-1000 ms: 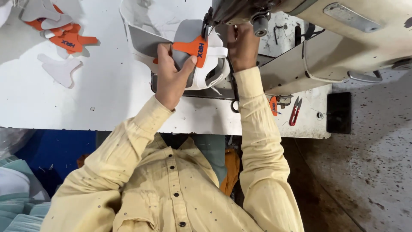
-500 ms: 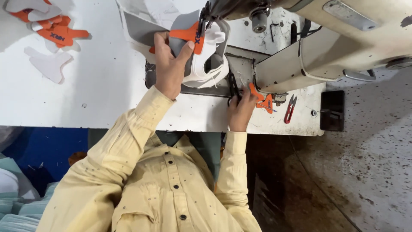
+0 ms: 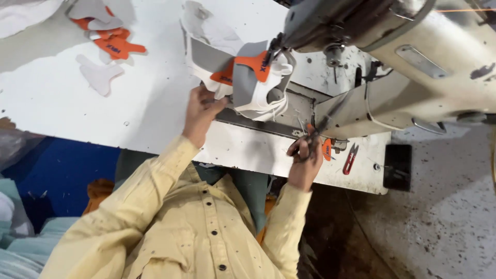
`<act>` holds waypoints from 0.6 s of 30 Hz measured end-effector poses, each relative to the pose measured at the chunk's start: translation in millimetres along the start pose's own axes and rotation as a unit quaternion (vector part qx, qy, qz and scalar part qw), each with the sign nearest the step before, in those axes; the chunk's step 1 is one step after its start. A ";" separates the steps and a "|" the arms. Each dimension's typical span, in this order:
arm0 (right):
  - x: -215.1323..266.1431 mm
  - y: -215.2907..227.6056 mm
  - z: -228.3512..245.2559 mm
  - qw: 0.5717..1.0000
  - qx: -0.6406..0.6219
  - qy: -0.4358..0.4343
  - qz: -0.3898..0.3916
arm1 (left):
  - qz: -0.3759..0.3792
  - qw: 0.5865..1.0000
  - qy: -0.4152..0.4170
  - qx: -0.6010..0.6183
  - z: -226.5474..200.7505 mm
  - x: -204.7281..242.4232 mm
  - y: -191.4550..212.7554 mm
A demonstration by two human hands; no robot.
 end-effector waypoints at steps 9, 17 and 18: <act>89.6 -113.6 -3.4 0.951 0.165 -0.044 0.259 | -0.028 0.959 -0.189 -0.211 -90.3 -47.0 14.1; 22.4 -164.5 -7.5 0.959 0.248 -0.005 0.135 | -0.010 0.911 -0.295 -0.289 -94.0 -28.5 8.4; 14.7 -167.8 -11.1 0.964 0.240 0.041 0.106 | -0.022 0.920 -0.280 -0.272 -90.6 -25.0 8.7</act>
Point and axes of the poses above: each hand's wrist, its own x-axis away from the middle knuckle, its own y-axis out of the back of the hand, z = x × y, the point moved 3 cm from there along -x, towards the middle knuckle, and after that the axes turned 3 degrees about x, right-handed, at the moved point
